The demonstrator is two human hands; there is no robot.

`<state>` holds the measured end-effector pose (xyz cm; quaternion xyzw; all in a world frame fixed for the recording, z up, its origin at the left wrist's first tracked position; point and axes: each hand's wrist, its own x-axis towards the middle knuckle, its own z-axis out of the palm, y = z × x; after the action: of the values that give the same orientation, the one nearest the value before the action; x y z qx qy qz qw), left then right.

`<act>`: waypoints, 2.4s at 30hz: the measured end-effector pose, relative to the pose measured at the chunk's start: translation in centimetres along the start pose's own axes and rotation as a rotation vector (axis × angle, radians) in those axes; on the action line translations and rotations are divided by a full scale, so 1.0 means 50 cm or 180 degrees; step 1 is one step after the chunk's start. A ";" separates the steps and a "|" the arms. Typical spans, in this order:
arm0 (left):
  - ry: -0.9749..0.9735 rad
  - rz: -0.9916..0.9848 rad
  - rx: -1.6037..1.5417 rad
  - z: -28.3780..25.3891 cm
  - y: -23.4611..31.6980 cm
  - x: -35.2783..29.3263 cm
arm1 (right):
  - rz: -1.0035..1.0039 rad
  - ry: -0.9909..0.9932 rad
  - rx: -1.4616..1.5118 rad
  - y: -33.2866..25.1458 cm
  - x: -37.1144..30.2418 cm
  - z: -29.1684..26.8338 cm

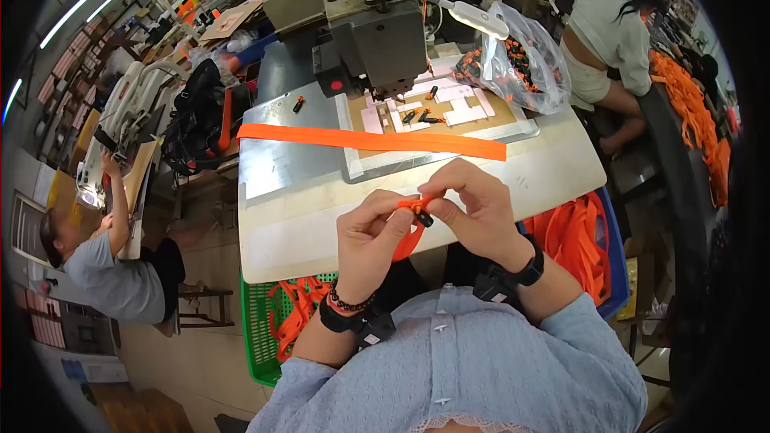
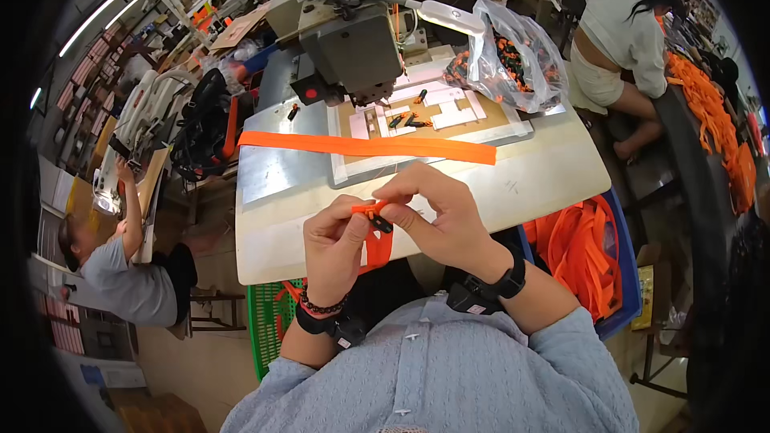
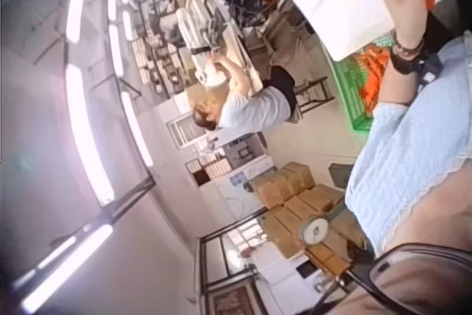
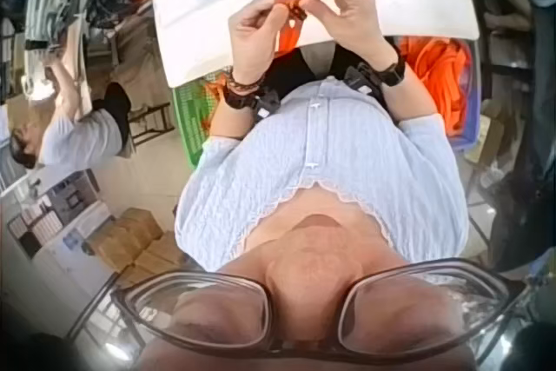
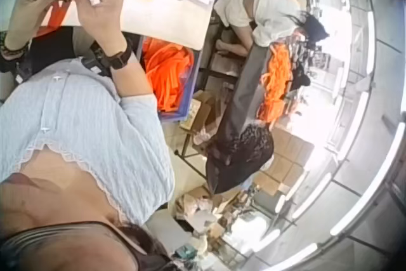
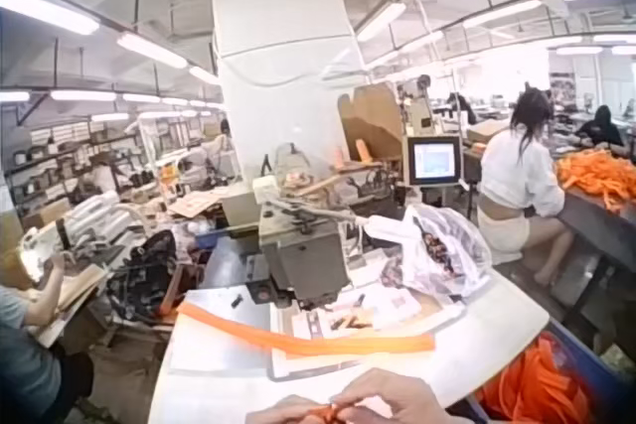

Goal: Attaching zipper sliders onto orange fabric zipper tape.

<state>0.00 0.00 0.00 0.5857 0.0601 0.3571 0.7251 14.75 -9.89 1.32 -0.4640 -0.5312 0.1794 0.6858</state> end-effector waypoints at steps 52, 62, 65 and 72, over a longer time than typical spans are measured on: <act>0.5421 0.1315 0.2477 -0.303 0.105 -0.211 | 0.1374 -0.0876 -0.0815 -0.020 0.031 -0.074; 0.4299 0.3716 0.3966 -0.119 0.108 -0.087 | 0.1539 -0.1069 0.1314 -0.047 0.012 -0.043; 0.1804 0.2857 0.3341 -0.061 0.082 -0.086 | 0.1797 -0.1150 0.1407 -0.058 0.006 -0.039; 0.0010 -0.0550 0.0432 0.028 0.065 -0.031 | 0.1070 -0.0845 -0.0296 -0.055 -0.010 -0.013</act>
<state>-1.86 -1.86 2.80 0.6255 0.1356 0.2893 0.7118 14.44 -11.95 3.30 -0.5495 -0.5396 0.3261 0.5482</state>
